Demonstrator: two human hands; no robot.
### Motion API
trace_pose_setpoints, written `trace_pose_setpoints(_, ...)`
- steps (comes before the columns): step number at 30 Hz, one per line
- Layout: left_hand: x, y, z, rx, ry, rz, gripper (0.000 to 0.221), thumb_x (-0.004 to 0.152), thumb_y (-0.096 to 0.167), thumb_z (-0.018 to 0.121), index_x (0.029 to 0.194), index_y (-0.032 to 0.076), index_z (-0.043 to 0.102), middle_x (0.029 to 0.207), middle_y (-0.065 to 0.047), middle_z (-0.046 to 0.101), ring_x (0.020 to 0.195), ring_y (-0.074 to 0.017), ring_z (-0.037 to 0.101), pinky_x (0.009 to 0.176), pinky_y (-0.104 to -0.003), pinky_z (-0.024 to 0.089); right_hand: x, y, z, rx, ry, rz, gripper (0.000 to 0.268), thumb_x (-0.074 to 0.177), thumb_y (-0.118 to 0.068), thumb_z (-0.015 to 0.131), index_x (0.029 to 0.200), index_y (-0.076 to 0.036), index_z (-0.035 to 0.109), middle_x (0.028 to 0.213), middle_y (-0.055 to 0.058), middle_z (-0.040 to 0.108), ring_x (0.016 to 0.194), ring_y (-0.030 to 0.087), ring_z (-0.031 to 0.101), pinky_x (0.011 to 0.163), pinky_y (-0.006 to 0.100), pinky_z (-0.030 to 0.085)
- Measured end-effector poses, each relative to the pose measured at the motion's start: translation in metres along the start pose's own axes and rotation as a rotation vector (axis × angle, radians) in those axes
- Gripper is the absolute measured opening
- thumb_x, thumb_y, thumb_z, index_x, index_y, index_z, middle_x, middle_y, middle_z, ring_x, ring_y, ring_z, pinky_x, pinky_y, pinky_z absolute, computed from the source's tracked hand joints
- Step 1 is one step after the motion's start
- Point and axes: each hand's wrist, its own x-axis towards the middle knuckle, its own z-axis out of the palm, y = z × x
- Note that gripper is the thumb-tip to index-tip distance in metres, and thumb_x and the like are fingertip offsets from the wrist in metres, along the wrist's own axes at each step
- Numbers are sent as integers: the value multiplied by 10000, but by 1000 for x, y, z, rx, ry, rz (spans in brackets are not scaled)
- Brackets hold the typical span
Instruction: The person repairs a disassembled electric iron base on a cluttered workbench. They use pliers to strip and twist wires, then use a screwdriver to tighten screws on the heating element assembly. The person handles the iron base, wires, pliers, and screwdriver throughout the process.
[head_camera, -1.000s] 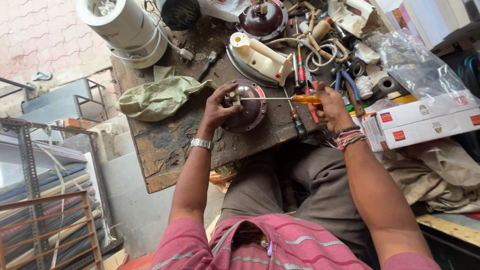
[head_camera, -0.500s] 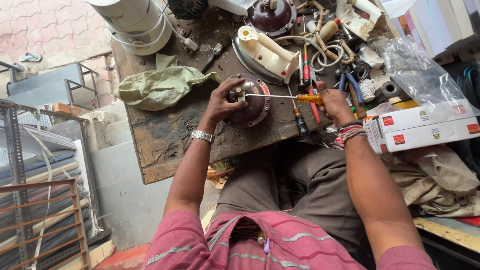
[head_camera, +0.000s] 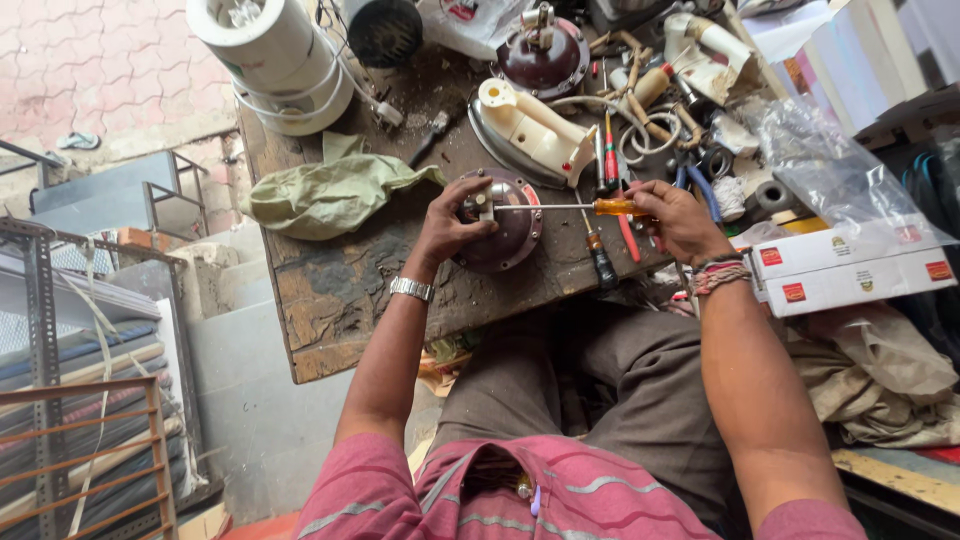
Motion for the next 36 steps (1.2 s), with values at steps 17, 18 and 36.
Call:
trace_pose_setpoints(17, -1, -5, 4, 83, 48, 32, 767, 689, 270, 927, 1393, 221, 625, 1490, -104, 568, 1386, -277, 550, 1156, -416, 496, -27, -53, 42, 193, 39, 54, 367, 972, -364, 424, 1238, -139, 541, 974, -29, 651, 751, 53, 638, 538, 242, 504)
trace_pose_setpoints(18, -4, -6, 3, 94, 57, 37, 762, 696, 266, 926, 1394, 219, 626, 1491, -106, 568, 1392, -280, 540, 1160, -422, 485, -23, -48, 45, 36, 99, 98, 414, 1017, -388, 475, 1274, -90, 604, 966, 23, 610, 743, 119, 564, 555, 282, 420)
trace_pose_setpoints(36, -2, -11, 9, 100, 99, 57, 749, 680, 261, 924, 1376, 200, 652, 1462, -105, 582, 1399, -274, 525, 1200, -430, 441, -13, -33, 16, 86, -36, -138, 393, 948, -283, 651, 1288, -108, 561, 1052, -26, 632, 781, 12, 555, 646, 182, 504)
